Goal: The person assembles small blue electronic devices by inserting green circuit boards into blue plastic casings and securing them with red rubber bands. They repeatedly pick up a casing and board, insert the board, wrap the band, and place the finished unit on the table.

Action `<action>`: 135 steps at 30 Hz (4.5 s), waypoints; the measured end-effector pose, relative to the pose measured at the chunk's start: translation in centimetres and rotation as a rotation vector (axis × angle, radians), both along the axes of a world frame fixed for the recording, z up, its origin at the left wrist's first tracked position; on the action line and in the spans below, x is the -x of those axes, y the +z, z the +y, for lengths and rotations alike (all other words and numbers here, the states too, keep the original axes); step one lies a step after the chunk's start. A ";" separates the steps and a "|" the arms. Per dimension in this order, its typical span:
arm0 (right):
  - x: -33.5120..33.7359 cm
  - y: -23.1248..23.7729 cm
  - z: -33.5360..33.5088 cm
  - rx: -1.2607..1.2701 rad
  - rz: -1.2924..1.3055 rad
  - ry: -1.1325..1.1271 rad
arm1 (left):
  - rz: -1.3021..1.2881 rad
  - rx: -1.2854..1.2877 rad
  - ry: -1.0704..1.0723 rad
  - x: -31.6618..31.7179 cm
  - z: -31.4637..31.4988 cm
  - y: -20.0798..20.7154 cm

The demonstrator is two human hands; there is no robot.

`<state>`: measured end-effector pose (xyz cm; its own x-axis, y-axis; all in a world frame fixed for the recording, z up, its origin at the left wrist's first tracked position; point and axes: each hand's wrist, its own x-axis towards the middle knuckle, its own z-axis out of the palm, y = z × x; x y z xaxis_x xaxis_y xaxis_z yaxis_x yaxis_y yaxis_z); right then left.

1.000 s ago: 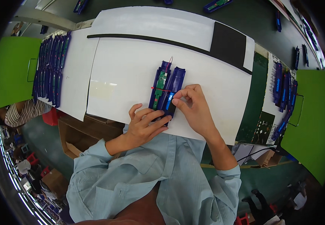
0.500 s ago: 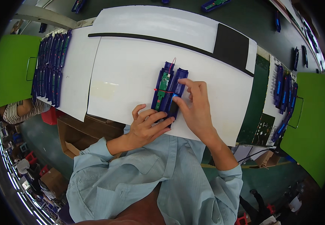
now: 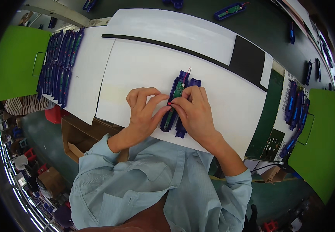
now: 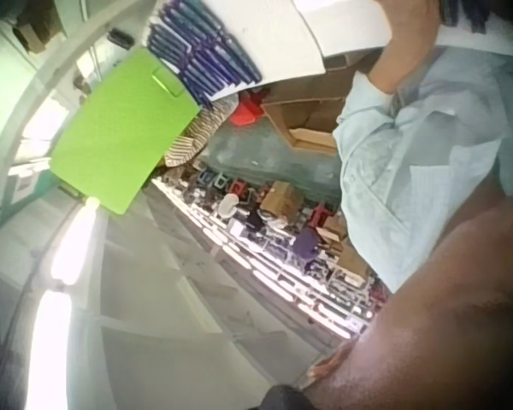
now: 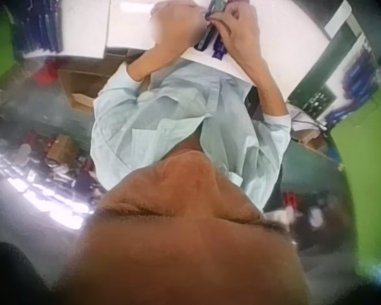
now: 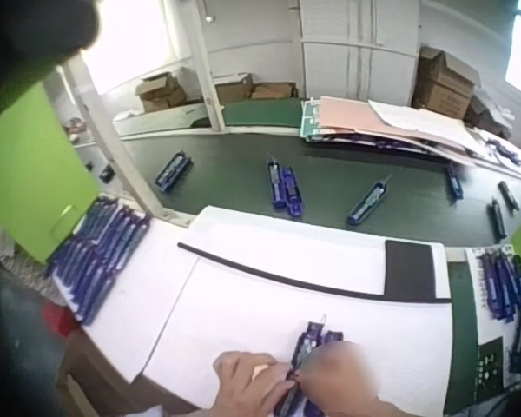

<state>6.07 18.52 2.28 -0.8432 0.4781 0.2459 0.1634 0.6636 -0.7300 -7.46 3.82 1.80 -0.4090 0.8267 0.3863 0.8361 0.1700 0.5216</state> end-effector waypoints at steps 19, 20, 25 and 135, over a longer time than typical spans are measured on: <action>-0.5 -0.6 -0.4 0.208 0.033 0.010 | -0.035 0.070 -0.045 -1.5 -0.8 -0.4; -0.3 -0.9 -0.2 0.143 0.052 0.064 | -0.019 0.087 -0.064 -1.5 -0.9 -0.3; -0.2 -0.5 -0.2 -0.026 0.026 0.147 | -0.247 0.074 -0.119 -0.8 -0.5 -1.0; -8.9 -6.9 32.5 -0.392 -0.281 -0.457 | 0.185 0.326 -0.740 -3.7 30.6 -2.0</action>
<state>14.96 50.99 -4.62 -0.6340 0.7228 0.2749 0.6404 0.6900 -0.3374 -3.72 34.46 -0.16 0.3314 0.9394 0.0880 0.8588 -0.3389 0.3843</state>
